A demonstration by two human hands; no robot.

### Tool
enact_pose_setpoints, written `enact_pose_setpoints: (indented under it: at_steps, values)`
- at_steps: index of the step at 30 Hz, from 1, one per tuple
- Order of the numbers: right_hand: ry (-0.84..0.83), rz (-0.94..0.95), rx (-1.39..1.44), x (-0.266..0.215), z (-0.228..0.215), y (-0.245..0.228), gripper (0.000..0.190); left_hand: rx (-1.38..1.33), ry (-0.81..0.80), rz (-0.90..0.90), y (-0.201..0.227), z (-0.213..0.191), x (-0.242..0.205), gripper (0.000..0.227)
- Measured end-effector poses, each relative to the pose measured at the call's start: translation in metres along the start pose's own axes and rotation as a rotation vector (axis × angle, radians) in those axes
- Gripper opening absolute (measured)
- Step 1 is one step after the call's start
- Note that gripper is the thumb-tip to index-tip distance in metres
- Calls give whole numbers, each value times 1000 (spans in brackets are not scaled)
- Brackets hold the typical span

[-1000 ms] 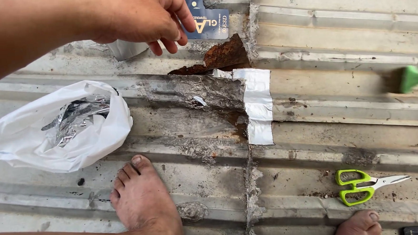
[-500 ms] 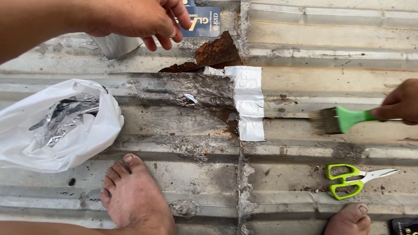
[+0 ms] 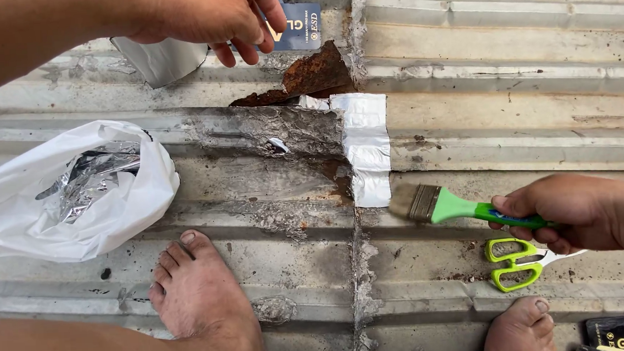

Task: Repairing a hole in a corrugated metal roof using adhesive patches and a brush.

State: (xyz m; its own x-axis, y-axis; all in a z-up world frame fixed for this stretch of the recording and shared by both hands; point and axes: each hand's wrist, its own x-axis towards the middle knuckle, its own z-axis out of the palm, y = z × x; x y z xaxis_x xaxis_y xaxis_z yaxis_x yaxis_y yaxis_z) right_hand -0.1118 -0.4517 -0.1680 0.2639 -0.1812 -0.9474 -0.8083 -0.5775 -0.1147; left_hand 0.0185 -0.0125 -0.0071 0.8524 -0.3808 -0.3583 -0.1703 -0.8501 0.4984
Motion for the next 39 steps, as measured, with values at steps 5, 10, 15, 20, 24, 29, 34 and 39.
enact_pose_setpoints:
  at_steps: [5, 10, 15, 20, 24, 29, 34, 39]
  values:
    - [52, 56, 200, 30, -3, 33, 38, -22, -19, -1, 8, 2, 0, 35]
    - [-194, 35, 348, 38, 20, 23, 40, 21, -18, -8, 8, 2, 2, 35]
    - [-408, 81, 399, 49, 6, 21, 45, 26, -29, -11, 21, 5, 2, 36]
    - [-372, 41, 590, 62, 2, 21, 34, 22, -46, -19, 23, 7, 8, 36]
    - [-243, 12, 521, 51, 8, 28, 36, 26, -45, -8, 30, 7, 9, 37]
    - [263, 66, 844, 82, -29, 110, 28, 53, -45, -41, 26, 4, 3, 35]
    - [778, 56, 664, 152, 43, 189, 46, 9, -40, -44, 23, 2, 2, 33]
    - [1305, 23, 433, 124, 197, 177, 66, 13, -36, 2, 19, 3, 5, 33]
